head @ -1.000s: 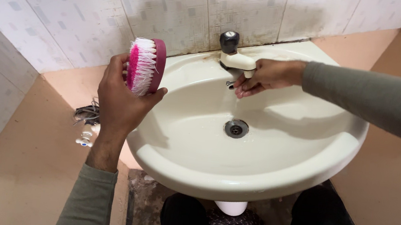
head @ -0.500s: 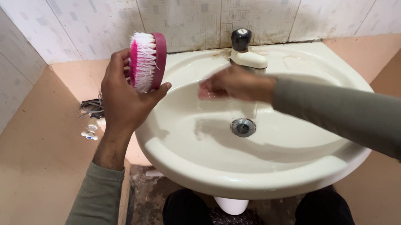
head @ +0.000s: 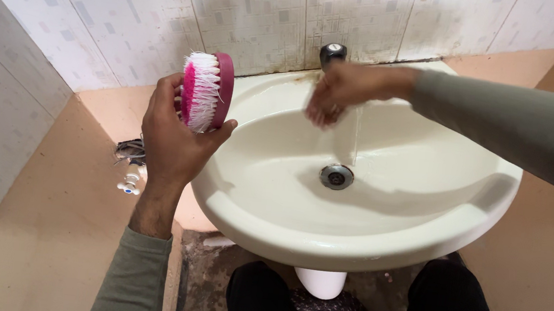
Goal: The person washes their hands under running water from a sink faucet. They then use a pink scrubbing brush to clean the sink basin, the faucet, and the surrounding tiled wall area. The person scrubs the surfaces repeatedly with the brush.
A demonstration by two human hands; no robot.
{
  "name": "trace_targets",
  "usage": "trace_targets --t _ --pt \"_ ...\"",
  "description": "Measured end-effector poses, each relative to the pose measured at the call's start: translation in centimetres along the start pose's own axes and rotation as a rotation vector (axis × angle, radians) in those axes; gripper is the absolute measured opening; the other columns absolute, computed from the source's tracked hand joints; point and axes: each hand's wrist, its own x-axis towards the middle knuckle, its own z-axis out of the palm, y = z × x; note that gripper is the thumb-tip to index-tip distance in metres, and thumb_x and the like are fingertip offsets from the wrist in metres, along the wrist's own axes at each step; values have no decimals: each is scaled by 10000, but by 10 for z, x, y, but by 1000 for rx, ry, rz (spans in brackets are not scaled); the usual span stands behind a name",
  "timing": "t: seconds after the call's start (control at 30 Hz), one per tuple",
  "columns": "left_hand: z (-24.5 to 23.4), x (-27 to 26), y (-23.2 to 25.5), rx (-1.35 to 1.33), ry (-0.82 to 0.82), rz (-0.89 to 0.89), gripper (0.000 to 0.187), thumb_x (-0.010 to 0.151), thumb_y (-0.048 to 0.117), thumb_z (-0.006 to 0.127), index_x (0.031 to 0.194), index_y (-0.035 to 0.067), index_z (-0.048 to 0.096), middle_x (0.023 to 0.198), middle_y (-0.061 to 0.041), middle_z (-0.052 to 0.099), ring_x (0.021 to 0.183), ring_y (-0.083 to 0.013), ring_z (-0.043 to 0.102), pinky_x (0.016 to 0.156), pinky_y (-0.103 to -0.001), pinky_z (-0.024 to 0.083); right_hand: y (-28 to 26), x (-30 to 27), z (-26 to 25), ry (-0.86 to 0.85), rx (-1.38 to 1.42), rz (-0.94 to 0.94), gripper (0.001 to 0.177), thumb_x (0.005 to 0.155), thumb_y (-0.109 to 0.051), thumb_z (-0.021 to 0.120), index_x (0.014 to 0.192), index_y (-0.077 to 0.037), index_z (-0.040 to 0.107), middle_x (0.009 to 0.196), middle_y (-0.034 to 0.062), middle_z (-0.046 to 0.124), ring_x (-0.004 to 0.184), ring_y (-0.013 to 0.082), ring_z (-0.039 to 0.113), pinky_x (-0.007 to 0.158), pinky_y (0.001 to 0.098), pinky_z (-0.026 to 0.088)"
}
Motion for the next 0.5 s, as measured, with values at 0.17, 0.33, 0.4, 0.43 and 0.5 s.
trace_targets --t 0.17,0.33,0.4,0.43,0.5 --pt "6 3 1 -37 1 -24 760 700 225 999 1281 29 549 1175 -113 674 988 -227 721 834 -364 621 54 -47 26 -368 -297 373 314 951 -220 679 1186 -22 746 1067 122 806 976 209 779 877 331 648" --pt "15 -1 11 -17 -9 29 764 699 225 1002 1292 30 561 1180 -118 668 1003 -243 713 860 -375 615 93 -47 18 -114 198 404 311 964 -136 629 1194 61 701 1064 215 781 965 277 768 915 340 645" --pt "17 -2 14 4 -16 43 765 696 224 1001 1292 28 564 1172 -126 663 1007 -255 705 868 -386 606 100 -33 15 -83 365 400 277 957 -42 600 1196 76 673 1111 205 758 1009 248 756 961 312 625" --pt "17 -2 15 13 -15 47 765 694 226 1002 1290 27 564 1168 -128 662 1011 -260 702 870 -390 603 102 -28 14 -64 447 397 267 953 5 586 1198 84 659 1135 200 746 1031 233 751 984 297 615" --pt "16 -4 15 33 -13 52 767 690 232 1003 1284 24 565 1161 -131 659 1018 -270 696 873 -397 596 104 -19 12 -76 494 364 264 967 25 556 1192 107 667 1155 201 737 1044 224 738 987 291 601"
